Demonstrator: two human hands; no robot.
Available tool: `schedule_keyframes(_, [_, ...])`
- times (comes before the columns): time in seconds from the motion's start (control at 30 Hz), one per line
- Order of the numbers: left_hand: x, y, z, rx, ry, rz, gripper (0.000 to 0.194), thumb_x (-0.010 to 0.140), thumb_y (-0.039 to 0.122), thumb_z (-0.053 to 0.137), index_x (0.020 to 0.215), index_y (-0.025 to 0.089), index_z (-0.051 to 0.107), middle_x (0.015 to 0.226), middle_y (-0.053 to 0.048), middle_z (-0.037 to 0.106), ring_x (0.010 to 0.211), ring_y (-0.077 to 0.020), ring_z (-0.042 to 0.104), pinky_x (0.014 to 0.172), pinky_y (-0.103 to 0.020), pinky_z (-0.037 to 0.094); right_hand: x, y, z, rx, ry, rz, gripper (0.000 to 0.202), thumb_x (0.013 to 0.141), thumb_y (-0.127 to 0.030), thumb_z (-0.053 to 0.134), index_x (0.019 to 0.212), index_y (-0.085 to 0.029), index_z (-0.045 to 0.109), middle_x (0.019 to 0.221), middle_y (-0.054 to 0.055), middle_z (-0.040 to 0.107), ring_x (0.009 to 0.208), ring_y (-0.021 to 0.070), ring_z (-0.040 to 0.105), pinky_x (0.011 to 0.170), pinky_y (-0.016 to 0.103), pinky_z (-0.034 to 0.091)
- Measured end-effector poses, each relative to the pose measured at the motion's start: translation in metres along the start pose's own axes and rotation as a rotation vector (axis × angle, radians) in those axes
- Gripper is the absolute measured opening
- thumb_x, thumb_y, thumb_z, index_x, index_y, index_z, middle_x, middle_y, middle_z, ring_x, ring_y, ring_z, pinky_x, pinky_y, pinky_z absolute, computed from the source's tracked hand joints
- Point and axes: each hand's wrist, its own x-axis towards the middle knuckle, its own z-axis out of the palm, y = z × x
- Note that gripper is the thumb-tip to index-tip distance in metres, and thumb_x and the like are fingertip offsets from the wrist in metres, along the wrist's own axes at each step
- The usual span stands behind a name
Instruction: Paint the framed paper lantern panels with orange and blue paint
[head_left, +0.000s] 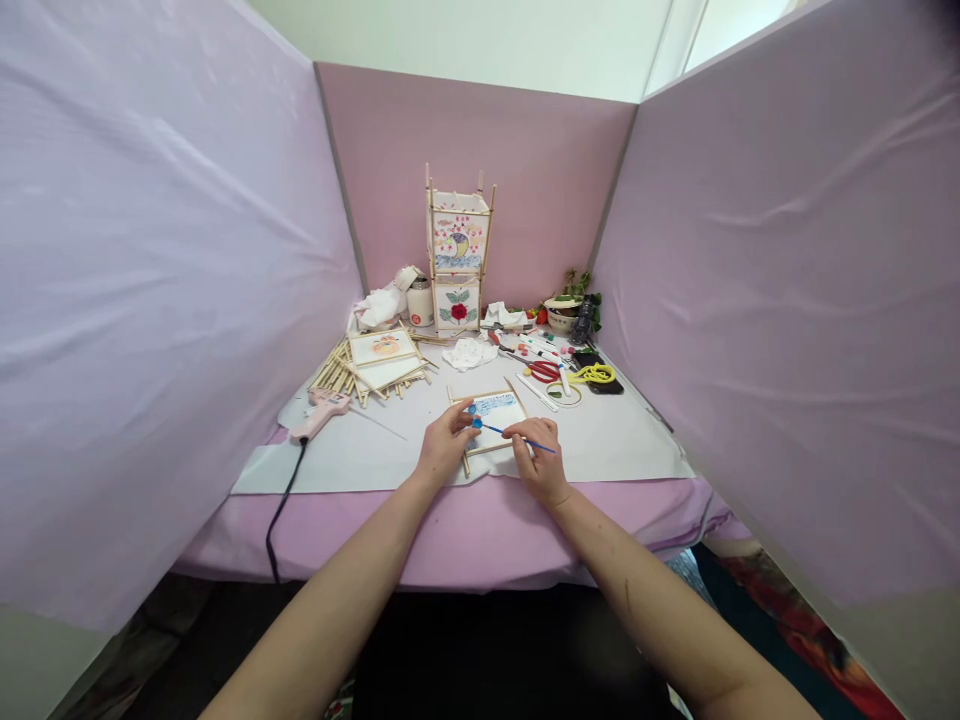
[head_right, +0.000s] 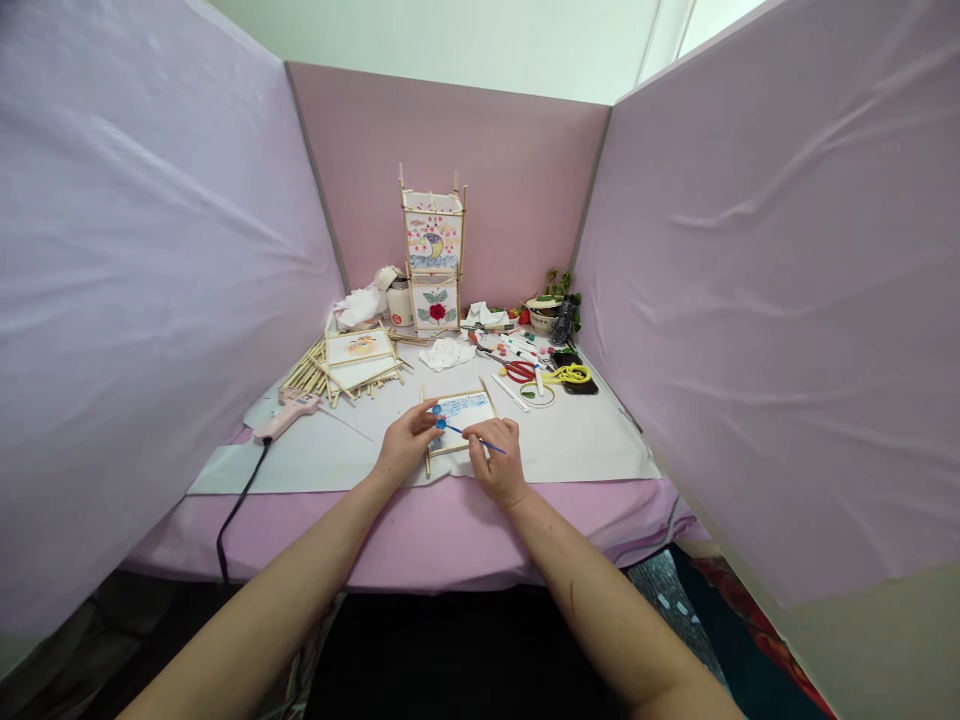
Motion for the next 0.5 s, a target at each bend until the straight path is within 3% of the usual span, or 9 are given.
schedule_keyframes(0.3, [-0.0013, 0.0048, 0.0003, 0.039, 0.020, 0.031, 0.051, 0.067, 0.014, 0.074, 0.116, 0.025, 0.069, 0.092, -0.004, 0.074, 0.093, -0.0239, 0.068, 0.093, -0.042, 0.049, 0.0016, -0.0007, -0.0004, -0.014, -0.006, 0.007, 0.025, 0.093, -0.027, 0.041, 0.087, -0.023, 0.064, 0.084, 0.002, 0.071, 0.085, 0.0184, 0.063, 0.089, 0.038, 0.034])
schedule_keyframes(0.5, [-0.0003, 0.0024, 0.0000, 0.025, 0.043, 0.005, 0.050, 0.067, 0.015, 0.074, 0.116, 0.023, 0.069, 0.092, -0.005, 0.074, 0.094, -0.0248, 0.068, 0.093, -0.042, 0.049, 0.0011, -0.0006, -0.0030, 0.000, 0.057, 0.041, 0.026, 0.094, -0.028, 0.040, 0.087, -0.022, 0.065, 0.085, 0.002, 0.071, 0.084, 0.0176, 0.064, 0.090, 0.037, 0.036])
